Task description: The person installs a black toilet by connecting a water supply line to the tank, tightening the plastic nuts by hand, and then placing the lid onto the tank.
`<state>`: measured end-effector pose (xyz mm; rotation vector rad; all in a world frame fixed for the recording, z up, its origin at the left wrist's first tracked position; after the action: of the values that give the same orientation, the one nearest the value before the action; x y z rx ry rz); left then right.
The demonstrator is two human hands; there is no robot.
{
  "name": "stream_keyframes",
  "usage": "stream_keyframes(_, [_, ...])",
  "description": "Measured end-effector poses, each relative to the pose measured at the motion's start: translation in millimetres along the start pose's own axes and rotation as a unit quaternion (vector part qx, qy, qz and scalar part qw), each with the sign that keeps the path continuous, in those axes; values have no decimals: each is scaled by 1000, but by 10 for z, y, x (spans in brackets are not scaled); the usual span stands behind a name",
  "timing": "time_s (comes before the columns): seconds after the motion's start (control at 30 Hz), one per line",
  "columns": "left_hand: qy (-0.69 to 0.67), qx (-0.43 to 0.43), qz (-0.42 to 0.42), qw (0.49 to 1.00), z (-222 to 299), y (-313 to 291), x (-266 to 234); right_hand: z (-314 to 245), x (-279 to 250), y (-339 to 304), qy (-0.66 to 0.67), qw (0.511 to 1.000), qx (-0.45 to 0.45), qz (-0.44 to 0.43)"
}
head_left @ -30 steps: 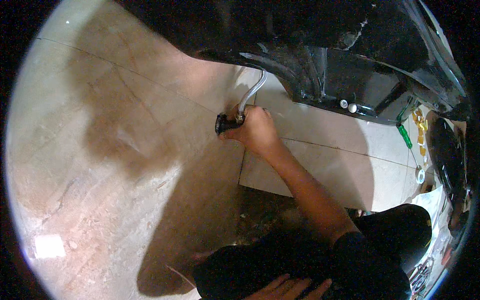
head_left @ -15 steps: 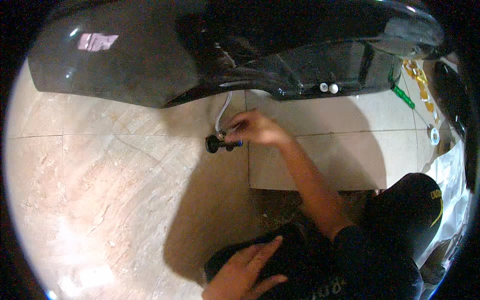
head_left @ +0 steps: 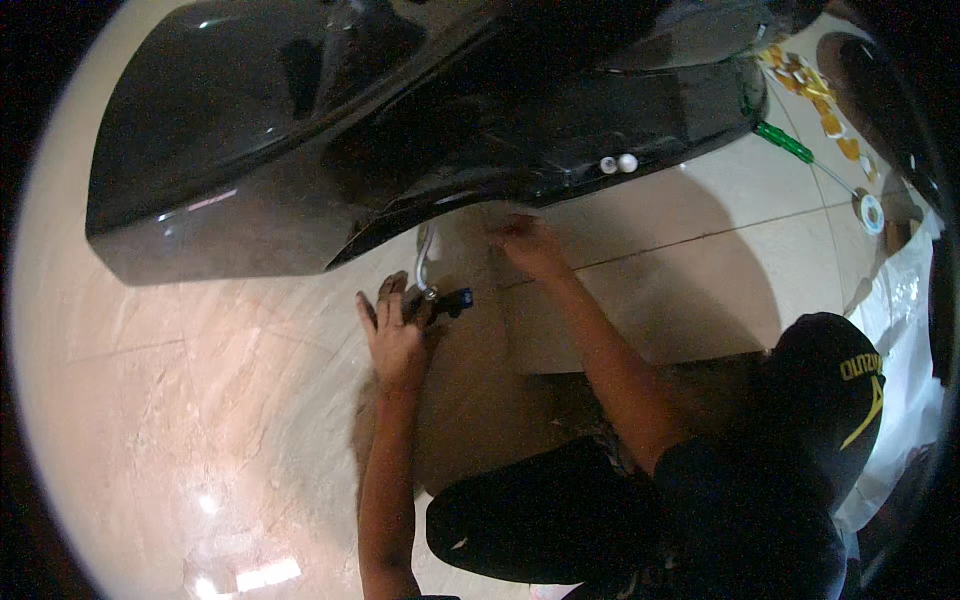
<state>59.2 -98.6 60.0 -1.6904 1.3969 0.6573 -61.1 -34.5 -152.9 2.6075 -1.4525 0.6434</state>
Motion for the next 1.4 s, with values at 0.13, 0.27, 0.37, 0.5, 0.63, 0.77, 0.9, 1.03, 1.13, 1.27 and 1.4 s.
stream_keyframes(0.13, [22, -54, 43, 997, -69, 84, 225, -254, -177, -161, 90, 994, 52, 13])
stream_keyframes(0.27, [99, -92, 73, 988, 27, 202, 346, 126, -471, 42, 23, 993, 41, 107])
stream_keyframes(0.37, [27, -112, 133, 984, 131, 65, -31, -9, -445, -49, 8, 991, -70, 112])
stream_keyframes(0.5, [14, -109, 126, 986, 300, 160, -163, -41, -747, 76, 148, 979, -66, 121])
stream_keyframes(0.63, [79, -108, 154, 979, 247, 114, -182, -417, -734, -95, 319, 942, -87, 64])
stream_keyframes(0.77, [122, -131, -17, 984, 414, 232, -217, -511, -903, -219, 412, 906, -42, 89])
stream_keyframes(0.9, [97, -92, 5, 991, 322, 108, -146, -399, -842, -72, 307, 949, 9, 67])
stream_keyframes(1.03, [-52, -110, -36, 992, 415, -211, -526, -595, -1003, -364, 17, 958, -123, 257])
stream_keyframes(1.13, [-394, -99, -164, 899, 555, -792, -473, -818, -1632, -965, -218, 792, -247, 514])
stream_keyframes(1.27, [-694, -41, -320, 643, 1512, -1160, -588, -854, -1876, -923, -225, 831, -184, 475])
stream_keyframes(1.4, [-619, 49, -322, 714, 1703, -1028, -856, -888, -1844, -882, -339, 813, -182, 437])
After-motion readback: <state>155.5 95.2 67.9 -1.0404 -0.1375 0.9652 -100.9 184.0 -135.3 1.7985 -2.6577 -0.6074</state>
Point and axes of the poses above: each hand's wrist, its own y-axis towards the middle knuckle, its own x-axis out of the palm, z = x × y, the point moved 9 cm from there along y, towards the middle knuckle, and after that the axes turned 11 degrees about -z, right-handed, at the moved point
